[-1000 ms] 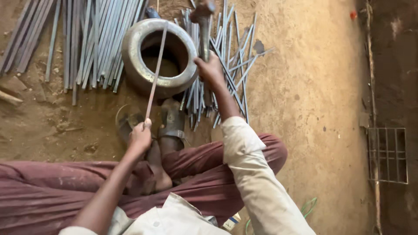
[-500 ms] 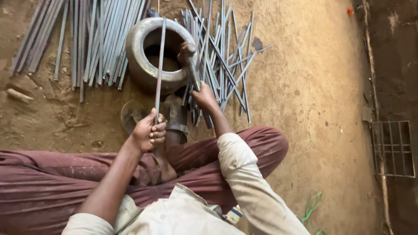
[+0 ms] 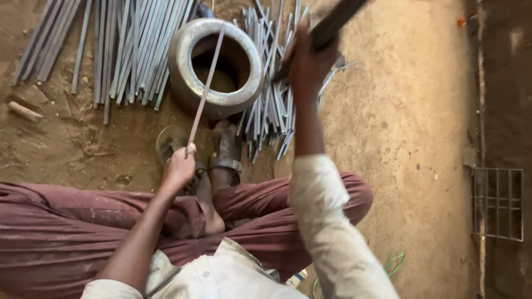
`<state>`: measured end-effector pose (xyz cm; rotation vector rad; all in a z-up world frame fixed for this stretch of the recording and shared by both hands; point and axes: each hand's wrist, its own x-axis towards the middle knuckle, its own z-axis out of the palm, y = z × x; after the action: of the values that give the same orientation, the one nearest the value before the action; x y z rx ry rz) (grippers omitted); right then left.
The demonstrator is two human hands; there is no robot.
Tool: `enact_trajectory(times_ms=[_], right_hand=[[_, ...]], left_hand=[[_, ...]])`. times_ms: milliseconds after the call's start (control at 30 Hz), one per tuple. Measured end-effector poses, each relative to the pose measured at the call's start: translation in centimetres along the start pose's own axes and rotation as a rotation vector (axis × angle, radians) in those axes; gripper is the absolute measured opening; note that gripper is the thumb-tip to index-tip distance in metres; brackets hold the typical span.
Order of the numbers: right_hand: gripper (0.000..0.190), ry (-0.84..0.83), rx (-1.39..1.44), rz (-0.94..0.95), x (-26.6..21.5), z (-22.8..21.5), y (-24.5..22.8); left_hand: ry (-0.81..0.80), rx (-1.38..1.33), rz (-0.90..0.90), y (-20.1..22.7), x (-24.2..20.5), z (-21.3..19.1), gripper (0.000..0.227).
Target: The person sits on the ground and uses a hammer to strike metal rods placed on a concrete ring, breaking them into smaller pieces. The person repeatedly picks up rods, positions them, and strikes them to create a pile of cut segments.
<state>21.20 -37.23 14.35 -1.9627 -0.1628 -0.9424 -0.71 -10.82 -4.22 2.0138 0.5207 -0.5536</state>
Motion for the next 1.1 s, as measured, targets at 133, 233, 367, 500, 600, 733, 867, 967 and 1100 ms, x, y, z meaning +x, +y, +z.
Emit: enact_trajectory(times_ms=[133, 233, 367, 500, 600, 733, 867, 967, 1100], right_hand=[[0.041, -0.007, 0.005, -0.097, 3.0, 4.5, 3.5], [0.045, -0.585, -0.456, 0.095, -3.8, 6.9, 4.6], [0.052, -0.753, -0.345, 0.511, -4.6, 7.0, 3.6], [0.06, -0.717, -0.211, 0.498, -2.8, 4.7, 1.9], [0.049, -0.596, -0.232, 0.297, -5.5, 1.5, 1.4], [0.043, -0.633, -0.351, 0.788, -11.3, -2.0, 3.2], [0.042, -0.678, -0.34, 0.796, -14.0, -4.2, 5.1], [0.042, -0.689, -0.275, 0.772, -15.1, -4.7, 5.5], [0.035, -0.78, -0.219, 0.783, -14.9, -4.2, 4.9]], left_hand=[[-0.029, -0.002, -0.007, 0.0, 0.9, -0.1, 0.057], [-0.033, -0.019, -0.004, -0.8, 0.2, 0.1, 0.056], [-0.03, -0.015, 0.033, 0.3, 0.7, -0.6, 0.054], [-0.037, 0.009, 0.012, 0.2, 0.2, 0.0, 0.054], [-0.018, -0.025, 0.039, 0.1, 0.4, 0.4, 0.054], [-0.026, -0.029, 0.083, 0.3, 0.4, 0.2, 0.055], [-0.385, -0.628, -0.107, 2.1, -1.0, -1.0, 0.039], [-0.622, -0.86, -0.158, 4.0, -3.1, -2.3, 0.03], [-0.864, -1.24, -0.089, 7.6, -4.3, -4.5, 0.034]])
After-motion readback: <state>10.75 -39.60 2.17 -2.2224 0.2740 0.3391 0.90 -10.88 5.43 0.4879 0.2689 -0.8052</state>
